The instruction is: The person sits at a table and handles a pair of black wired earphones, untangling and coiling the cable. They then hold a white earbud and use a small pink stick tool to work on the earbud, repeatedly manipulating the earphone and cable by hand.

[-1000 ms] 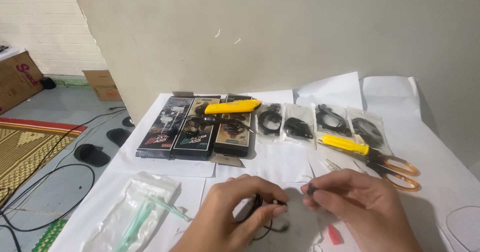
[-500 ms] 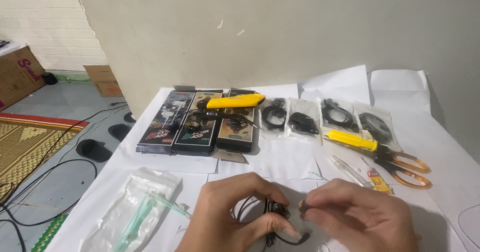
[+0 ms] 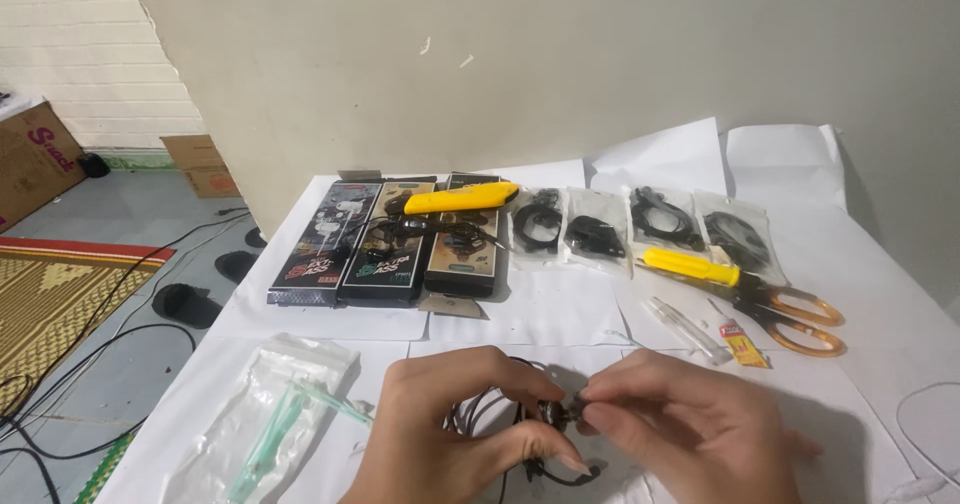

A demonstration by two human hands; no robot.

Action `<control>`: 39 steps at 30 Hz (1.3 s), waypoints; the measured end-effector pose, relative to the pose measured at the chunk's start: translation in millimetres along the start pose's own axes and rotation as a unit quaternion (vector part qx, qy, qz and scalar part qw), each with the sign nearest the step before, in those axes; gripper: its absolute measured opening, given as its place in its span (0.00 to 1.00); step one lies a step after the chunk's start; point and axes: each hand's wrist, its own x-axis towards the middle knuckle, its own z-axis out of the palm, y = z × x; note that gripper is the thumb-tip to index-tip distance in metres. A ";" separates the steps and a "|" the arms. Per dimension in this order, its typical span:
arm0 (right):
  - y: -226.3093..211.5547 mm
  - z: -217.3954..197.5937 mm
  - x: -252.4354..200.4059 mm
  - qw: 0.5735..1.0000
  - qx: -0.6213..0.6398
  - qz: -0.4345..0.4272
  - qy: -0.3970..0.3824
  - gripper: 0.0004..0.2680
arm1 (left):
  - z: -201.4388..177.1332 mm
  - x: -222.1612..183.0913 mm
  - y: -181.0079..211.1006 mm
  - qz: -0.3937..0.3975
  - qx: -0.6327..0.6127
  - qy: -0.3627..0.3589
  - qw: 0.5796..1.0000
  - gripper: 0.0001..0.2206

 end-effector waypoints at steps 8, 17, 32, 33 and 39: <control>5.0 2.1 -0.9 0.998 0.063 0.020 -0.017 0.06 | 5.5 -4.5 -3.4 0.029 0.047 0.020 0.998 0.13; 2.4 11.3 -8.0 0.984 0.077 -0.158 -0.021 0.07 | 4.8 -6.7 -1.1 0.014 0.041 0.034 0.999 0.15; -4.4 14.0 2.2 0.983 0.072 -0.135 -0.098 0.02 | -5.5 1.7 -1.8 0.123 0.087 -0.053 0.987 0.06; -4.9 12.8 5.9 0.978 0.109 -0.130 -0.119 0.02 | -4.3 2.3 -2.9 0.131 0.082 -0.051 0.987 0.06; -1.4 3.6 16.6 0.983 0.126 -0.084 -0.104 0.06 | -3.3 2.7 -1.4 0.133 0.026 -0.040 0.990 0.08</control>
